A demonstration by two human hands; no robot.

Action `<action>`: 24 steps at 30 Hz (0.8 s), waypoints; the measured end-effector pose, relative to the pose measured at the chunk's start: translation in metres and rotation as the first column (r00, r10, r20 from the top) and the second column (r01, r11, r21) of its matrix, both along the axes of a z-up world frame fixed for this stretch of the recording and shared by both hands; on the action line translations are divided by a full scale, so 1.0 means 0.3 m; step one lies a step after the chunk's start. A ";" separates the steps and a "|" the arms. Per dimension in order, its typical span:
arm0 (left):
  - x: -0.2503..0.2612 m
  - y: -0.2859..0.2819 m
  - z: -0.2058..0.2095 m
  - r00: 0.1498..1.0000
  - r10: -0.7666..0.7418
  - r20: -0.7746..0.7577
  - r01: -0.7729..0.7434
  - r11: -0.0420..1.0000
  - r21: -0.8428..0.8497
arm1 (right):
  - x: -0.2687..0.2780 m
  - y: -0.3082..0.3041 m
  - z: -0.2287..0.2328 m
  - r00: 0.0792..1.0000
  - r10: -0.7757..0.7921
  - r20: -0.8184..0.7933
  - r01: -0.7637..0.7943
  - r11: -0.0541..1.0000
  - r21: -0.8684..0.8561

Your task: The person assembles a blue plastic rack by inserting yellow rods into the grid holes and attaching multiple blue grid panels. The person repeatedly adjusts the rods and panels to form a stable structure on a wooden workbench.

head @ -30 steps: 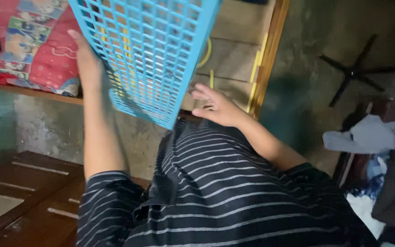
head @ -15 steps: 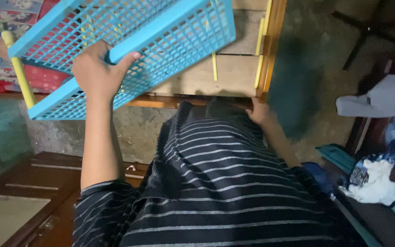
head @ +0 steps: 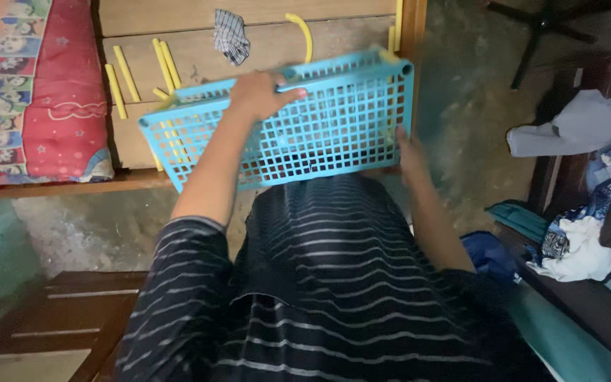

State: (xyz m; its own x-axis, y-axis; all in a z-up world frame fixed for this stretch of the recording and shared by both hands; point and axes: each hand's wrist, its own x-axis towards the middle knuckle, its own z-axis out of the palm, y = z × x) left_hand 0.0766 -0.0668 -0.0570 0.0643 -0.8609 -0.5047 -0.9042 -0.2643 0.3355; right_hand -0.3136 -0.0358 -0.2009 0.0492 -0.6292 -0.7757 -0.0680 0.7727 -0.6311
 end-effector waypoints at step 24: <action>-0.060 0.258 -0.554 0.891 0.426 0.158 -0.338 0.854 -0.395 | 0.104 -0.043 -0.197 0.451 0.323 -0.832 -0.698 0.709 -0.102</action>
